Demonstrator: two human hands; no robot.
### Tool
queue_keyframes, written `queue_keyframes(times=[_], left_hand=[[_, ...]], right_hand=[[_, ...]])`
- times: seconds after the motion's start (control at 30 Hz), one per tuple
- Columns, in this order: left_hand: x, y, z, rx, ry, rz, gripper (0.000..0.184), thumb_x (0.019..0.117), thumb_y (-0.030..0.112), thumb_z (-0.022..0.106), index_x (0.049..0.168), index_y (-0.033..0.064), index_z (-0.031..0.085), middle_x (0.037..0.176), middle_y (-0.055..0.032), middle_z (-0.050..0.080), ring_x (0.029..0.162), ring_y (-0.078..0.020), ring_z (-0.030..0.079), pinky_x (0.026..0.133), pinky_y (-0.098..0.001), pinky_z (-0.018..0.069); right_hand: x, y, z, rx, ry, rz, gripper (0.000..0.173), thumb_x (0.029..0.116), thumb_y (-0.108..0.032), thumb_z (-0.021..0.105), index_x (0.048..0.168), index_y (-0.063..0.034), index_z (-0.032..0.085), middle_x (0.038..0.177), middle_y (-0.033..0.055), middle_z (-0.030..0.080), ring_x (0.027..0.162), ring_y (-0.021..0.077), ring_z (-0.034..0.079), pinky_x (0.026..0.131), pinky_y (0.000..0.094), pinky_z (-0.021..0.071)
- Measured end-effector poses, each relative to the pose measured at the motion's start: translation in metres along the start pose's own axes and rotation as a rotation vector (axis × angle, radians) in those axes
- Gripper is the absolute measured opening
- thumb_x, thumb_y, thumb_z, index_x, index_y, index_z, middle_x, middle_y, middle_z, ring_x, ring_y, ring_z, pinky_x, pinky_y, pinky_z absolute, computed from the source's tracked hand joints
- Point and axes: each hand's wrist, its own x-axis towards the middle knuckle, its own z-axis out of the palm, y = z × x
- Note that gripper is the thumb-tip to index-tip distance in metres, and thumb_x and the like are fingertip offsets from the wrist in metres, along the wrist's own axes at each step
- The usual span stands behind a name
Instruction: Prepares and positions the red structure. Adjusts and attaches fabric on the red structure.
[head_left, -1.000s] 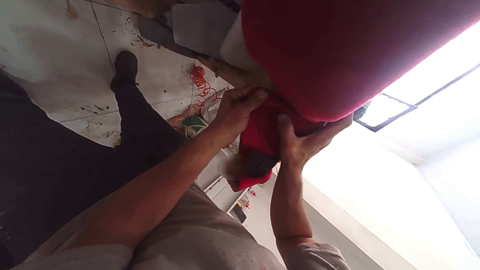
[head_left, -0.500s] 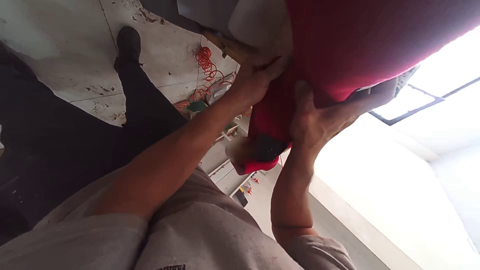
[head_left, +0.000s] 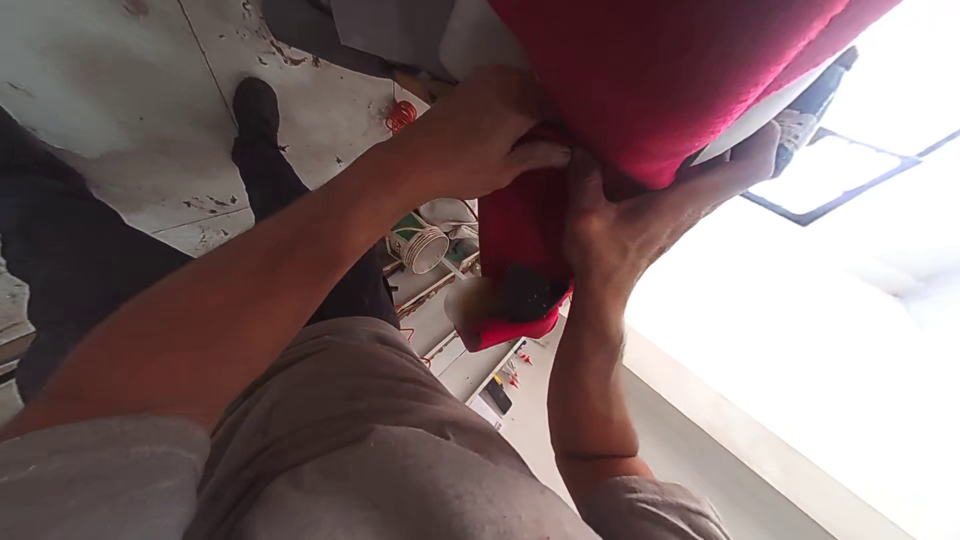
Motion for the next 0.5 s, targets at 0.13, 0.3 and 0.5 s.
queue_keyframes(times=[0.13,0.3,0.5], left_hand=[[-0.009,-0.046,0.032,0.028,-0.026,0.048,0.034,0.1066,0.044,0.048,0.115,0.024,0.074,0.112,0.0038,0.069,0.112,-0.0095,0.062,0.099,-0.034,0.048],[-0.012,-0.065,0.042,-0.065,0.008,0.072,0.028,0.104,0.039,0.054,0.117,0.0212,0.072,0.114,0.003,0.067,0.112,-0.0081,0.061,0.097,-0.0294,0.0495],[-0.006,-0.071,0.031,-0.06,-0.043,0.101,0.031,0.1038,0.048,0.053,0.119,0.0285,0.073,0.118,0.0068,0.068,0.116,-0.0042,0.059,0.101,-0.0289,0.0468]], right_hand=[[-0.005,-0.003,-0.008,-0.053,-0.09,0.023,0.103,0.0827,-0.044,0.079,0.152,0.0067,0.023,0.155,0.0243,0.035,0.145,0.0279,0.038,0.117,0.0399,0.0364],[-0.007,-0.002,-0.006,-0.002,-0.033,0.03,0.105,0.0812,-0.043,0.083,0.151,0.0084,0.025,0.153,0.0241,0.038,0.144,0.0259,0.04,0.117,0.0373,0.0378],[-0.014,0.016,-0.006,0.297,-0.006,-0.016,0.088,0.0874,-0.042,0.07,0.147,0.0104,0.032,0.152,0.0226,0.041,0.143,0.0258,0.041,0.116,0.0405,0.0393]])
